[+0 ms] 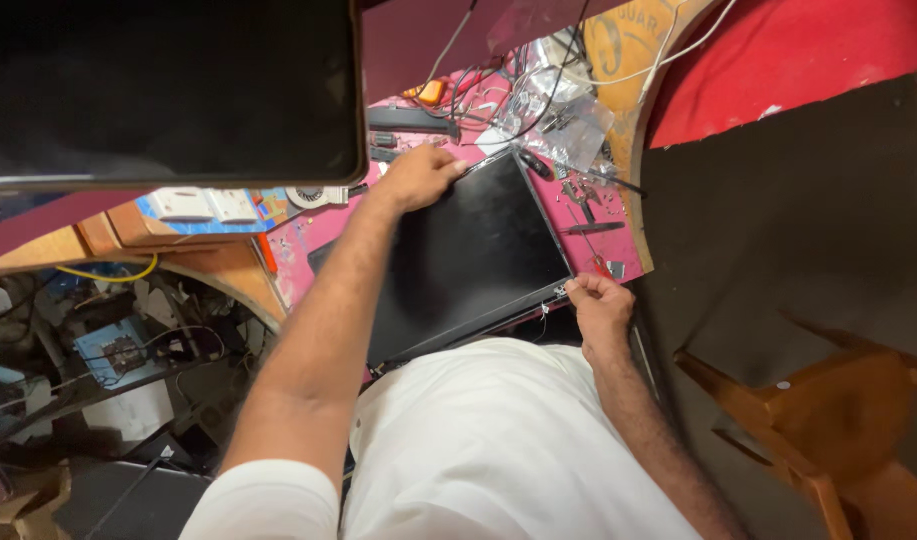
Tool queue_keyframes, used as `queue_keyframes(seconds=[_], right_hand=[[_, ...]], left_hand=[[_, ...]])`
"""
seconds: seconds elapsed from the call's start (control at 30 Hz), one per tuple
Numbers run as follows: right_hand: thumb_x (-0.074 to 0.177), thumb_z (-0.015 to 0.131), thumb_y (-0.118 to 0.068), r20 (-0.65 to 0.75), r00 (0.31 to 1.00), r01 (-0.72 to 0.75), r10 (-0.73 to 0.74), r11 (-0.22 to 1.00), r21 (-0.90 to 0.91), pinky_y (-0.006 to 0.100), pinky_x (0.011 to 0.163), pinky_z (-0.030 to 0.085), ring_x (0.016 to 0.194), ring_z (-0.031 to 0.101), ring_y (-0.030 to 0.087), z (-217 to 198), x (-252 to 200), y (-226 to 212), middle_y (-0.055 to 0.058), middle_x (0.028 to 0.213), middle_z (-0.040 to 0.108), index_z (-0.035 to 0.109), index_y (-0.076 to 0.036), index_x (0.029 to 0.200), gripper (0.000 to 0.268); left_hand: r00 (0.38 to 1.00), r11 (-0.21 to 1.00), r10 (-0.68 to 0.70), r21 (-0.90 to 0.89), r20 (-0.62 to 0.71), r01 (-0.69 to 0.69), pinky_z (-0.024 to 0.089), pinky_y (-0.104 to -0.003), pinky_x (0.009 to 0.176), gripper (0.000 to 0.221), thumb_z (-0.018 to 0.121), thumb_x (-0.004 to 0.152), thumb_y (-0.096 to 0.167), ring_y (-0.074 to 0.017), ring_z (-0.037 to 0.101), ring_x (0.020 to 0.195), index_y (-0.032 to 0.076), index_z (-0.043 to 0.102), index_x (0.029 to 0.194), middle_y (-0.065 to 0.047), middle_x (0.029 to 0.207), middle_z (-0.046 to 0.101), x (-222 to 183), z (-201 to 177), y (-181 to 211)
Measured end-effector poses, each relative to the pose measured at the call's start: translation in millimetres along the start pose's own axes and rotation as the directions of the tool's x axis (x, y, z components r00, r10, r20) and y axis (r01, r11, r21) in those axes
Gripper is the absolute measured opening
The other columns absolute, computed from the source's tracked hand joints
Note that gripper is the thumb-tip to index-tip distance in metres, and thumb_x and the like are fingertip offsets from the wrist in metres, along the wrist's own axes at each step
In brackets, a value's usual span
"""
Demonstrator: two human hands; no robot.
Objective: The person detaches a laptop screen assembly from its hinges, disconnects the internal video cables, and removes the panel from the chassis.
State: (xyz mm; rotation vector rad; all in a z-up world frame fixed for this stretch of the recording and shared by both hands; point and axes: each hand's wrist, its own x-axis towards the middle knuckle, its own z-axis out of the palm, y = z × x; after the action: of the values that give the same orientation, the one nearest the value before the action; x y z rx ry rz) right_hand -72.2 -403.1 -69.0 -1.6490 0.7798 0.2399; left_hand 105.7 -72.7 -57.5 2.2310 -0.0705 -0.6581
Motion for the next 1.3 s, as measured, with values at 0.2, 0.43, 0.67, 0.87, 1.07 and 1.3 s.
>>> queue_keyframes(seconds=[0.2,0.43,0.67,0.87,1.07,1.3], right_hand=[[0.079,0.082,-0.004,0.016,0.965,0.254,-0.263,0.91,-0.327,0.03,0.068,0.05,0.073,0.062,0.014,-4,-4,-22,0.005,0.086,0.071,0.076,0.0,0.079,0.008],[0.072,0.085,-0.015,0.072,0.958,0.261,-0.277,0.744,-0.615,0.044,0.091,0.05,0.098,0.067,0.032,-6,3,-9,0.017,0.095,0.072,0.078,-0.006,0.076,0.012],[0.073,0.085,-0.017,0.096,0.945,0.295,-0.312,0.688,-0.663,0.048,0.106,0.039,0.116,0.057,0.038,-10,6,16,0.021,0.111,0.068,0.077,-0.008,0.076,0.012],[0.073,0.084,-0.017,0.13,0.931,0.33,-0.341,0.634,-0.699,0.048,0.105,0.041,0.115,0.059,0.038,-13,5,12,0.021,0.109,0.069,0.078,-0.009,0.075,0.01],[0.076,0.084,-0.021,0.13,0.963,0.261,-0.237,0.684,-0.681,0.046,0.101,0.046,0.111,0.063,0.036,-14,-1,-7,0.019,0.109,0.07,0.078,-0.009,0.081,0.014],[0.078,0.084,-0.02,0.141,0.95,0.294,-0.28,0.64,-0.71,0.046,0.097,0.047,0.108,0.063,0.035,-10,-5,-18,0.019,0.107,0.07,0.08,-0.006,0.083,0.015]], left_hand=[[1.0,0.941,0.026,-0.338,0.018,-0.019,0.047,-0.033,0.061,0.03,0.069,0.096,0.03,-0.0119,0.054,0.063,0.002,0.074,0.085,-0.004,0.066,0.062,53,36,14],[0.997,0.97,-0.08,-0.232,0.006,0.079,0.046,-0.036,0.059,0.041,0.069,0.098,0.033,-0.0146,0.05,0.056,0.0,0.066,0.072,-0.005,0.057,0.054,59,55,6],[0.988,0.969,-0.142,-0.21,-0.059,0.127,0.053,-0.038,0.065,0.034,0.071,0.092,0.03,-0.0183,0.062,0.059,0.002,0.071,0.073,-0.013,0.062,0.064,55,66,10],[0.99,0.98,-0.122,-0.166,-0.074,0.108,0.054,-0.041,0.073,0.033,0.07,0.093,0.031,-0.0263,0.07,0.069,0.001,0.074,0.08,-0.018,0.071,0.069,52,64,14],[0.992,0.984,-0.109,-0.15,-0.069,0.098,0.055,-0.041,0.078,0.031,0.071,0.092,0.034,-0.0278,0.072,0.079,0.004,0.078,0.091,-0.017,0.081,0.073,55,61,11],[0.984,0.954,-0.178,-0.244,-0.003,0.172,0.056,-0.039,0.078,0.03,0.07,0.093,0.033,-0.0208,0.073,0.076,0.004,0.078,0.09,-0.013,0.076,0.075,53,54,17]])
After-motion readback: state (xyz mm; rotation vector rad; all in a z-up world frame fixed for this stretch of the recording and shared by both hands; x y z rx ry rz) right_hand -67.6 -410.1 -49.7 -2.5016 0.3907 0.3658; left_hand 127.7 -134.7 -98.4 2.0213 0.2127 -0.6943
